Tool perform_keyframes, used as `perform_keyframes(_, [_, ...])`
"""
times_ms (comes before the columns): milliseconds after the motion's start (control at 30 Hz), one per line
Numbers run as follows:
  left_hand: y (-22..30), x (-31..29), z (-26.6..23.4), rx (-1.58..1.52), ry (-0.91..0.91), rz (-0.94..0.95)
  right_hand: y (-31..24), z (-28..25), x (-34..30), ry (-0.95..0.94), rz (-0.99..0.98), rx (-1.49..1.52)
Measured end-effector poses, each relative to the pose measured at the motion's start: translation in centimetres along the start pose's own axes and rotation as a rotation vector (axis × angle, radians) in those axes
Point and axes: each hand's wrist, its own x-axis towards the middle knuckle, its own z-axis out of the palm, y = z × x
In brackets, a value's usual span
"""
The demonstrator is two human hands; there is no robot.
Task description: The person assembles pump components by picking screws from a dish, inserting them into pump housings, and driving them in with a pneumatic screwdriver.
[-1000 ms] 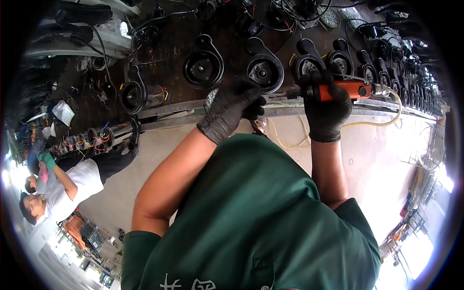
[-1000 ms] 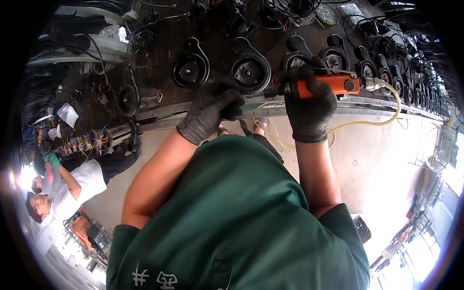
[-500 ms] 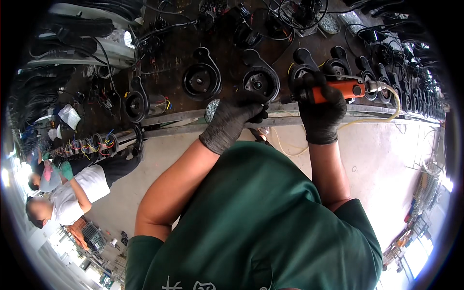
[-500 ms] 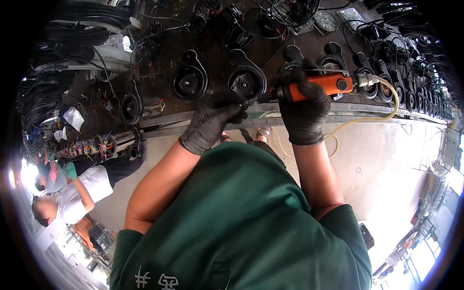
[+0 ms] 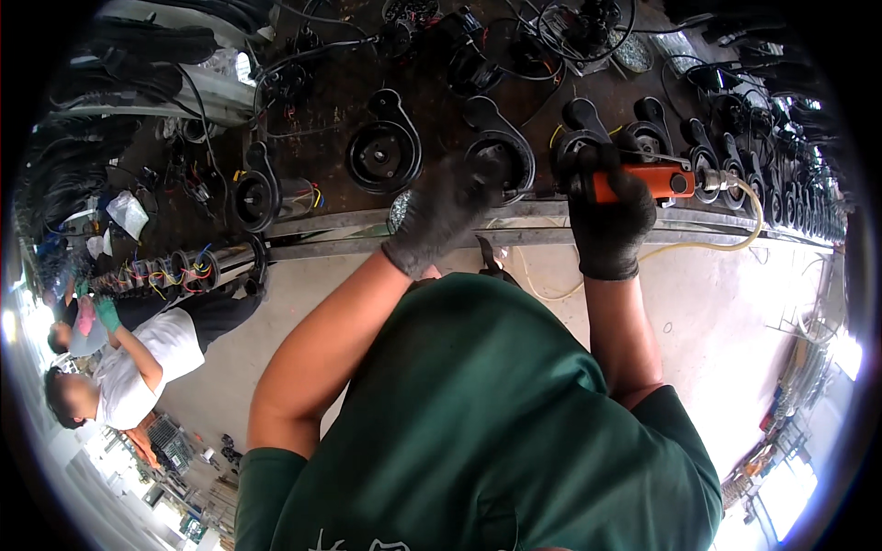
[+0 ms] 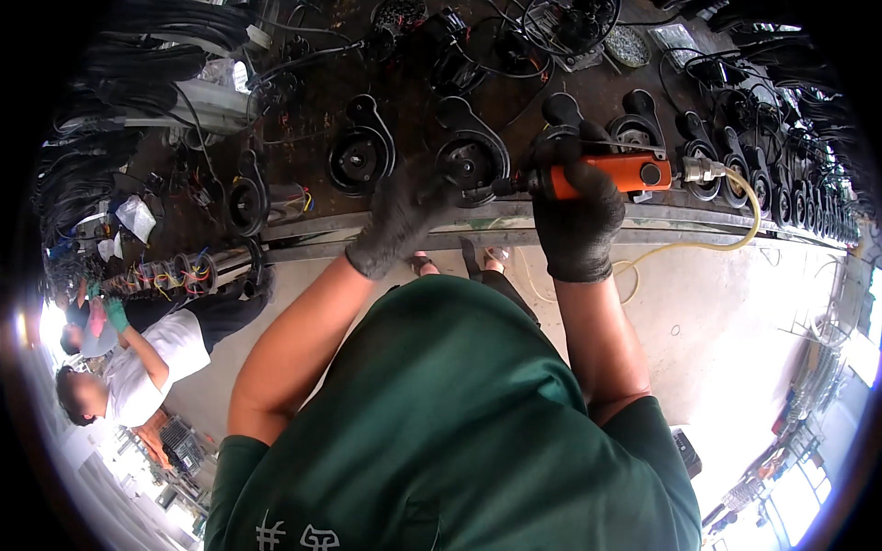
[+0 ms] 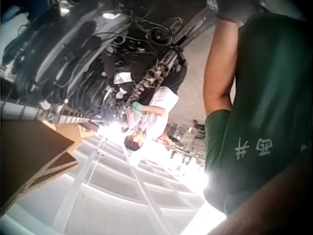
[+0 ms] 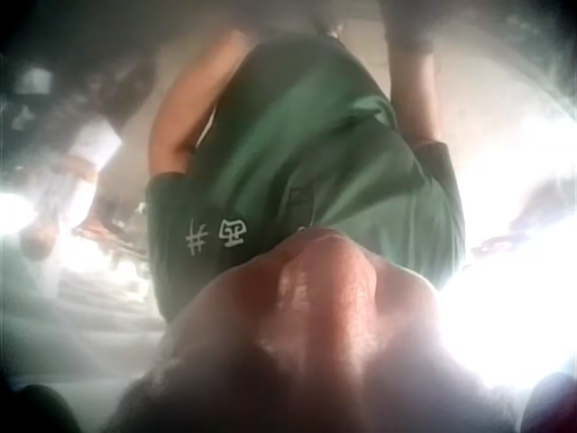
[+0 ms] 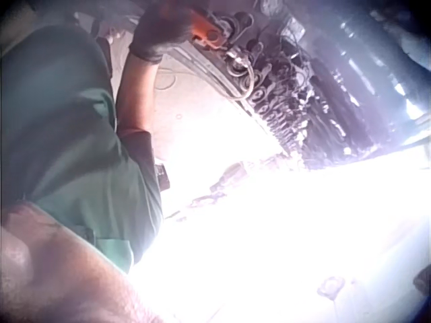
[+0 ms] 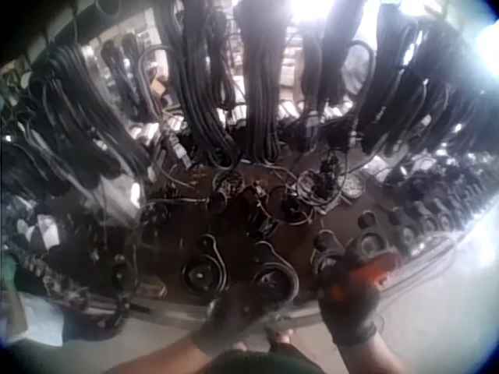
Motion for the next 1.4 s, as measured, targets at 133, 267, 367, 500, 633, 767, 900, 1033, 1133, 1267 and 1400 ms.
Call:
perform_keyframes(133, [-4.7, 3.4, -0.2, 0.529, 0.202, -0.046, 0.3, -1.5, 1.6, -0.105, -0.023, -0.092])
perform_keyframes(267, [-4.3, 7.1, -0.2, 0.425, -0.203, -0.476, 1.4, -3.0, 3.1, -0.119, -0.232, -0.658])
perform_keyframes(367, [-5.0, 7.8, -0.2, 0.505, -0.130, -0.431, 1.9, -3.4, 4.2, -0.221, -0.334, -1.177])
perform_keyframes(500, [-4.1, 8.1, -0.6, 0.513, -0.200, -0.491, 3.5, -1.6, 5.2, -0.155, -0.205, -0.494])
perform_keyframes(633, [-3.6, 7.8, -0.1, 0.575, -0.197, -0.477, 4.2, -1.5, 5.5, -0.101, -0.107, -0.491])
perform_keyframes(767, [-3.6, 7.6, -0.2, 0.542, -0.186, -0.465, 4.4, -2.4, 5.4, -0.126, -0.139, -0.738])
perform_keyframes(900, [-4.6, 7.3, -0.2, 0.521, -0.162, -0.384, 4.2, -0.1, 5.6, -0.237, -0.224, -0.829])
perform_keyframes(1033, [-5.1, 7.6, -0.4, 0.509, -0.162, -0.374, 4.3, -1.2, 6.6, -0.336, -0.151, -0.738])
perform_keyframes(1133, [-5.4, 7.6, -0.4, 0.525, -0.186, -0.334, 3.5, -2.5, 8.3, -0.714, -0.020, -1.150])
perform_keyframes(1267, [-6.3, 7.6, 0.0, 0.586, -0.130, -0.293, 4.8, -1.9, 9.4, -0.876, -0.620, -1.410])
perform_keyframes(1400, [-5.8, 7.2, 0.0, 0.598, -0.115, -0.300, 5.4, -0.3, 9.8, -1.002, -0.904, -1.843])
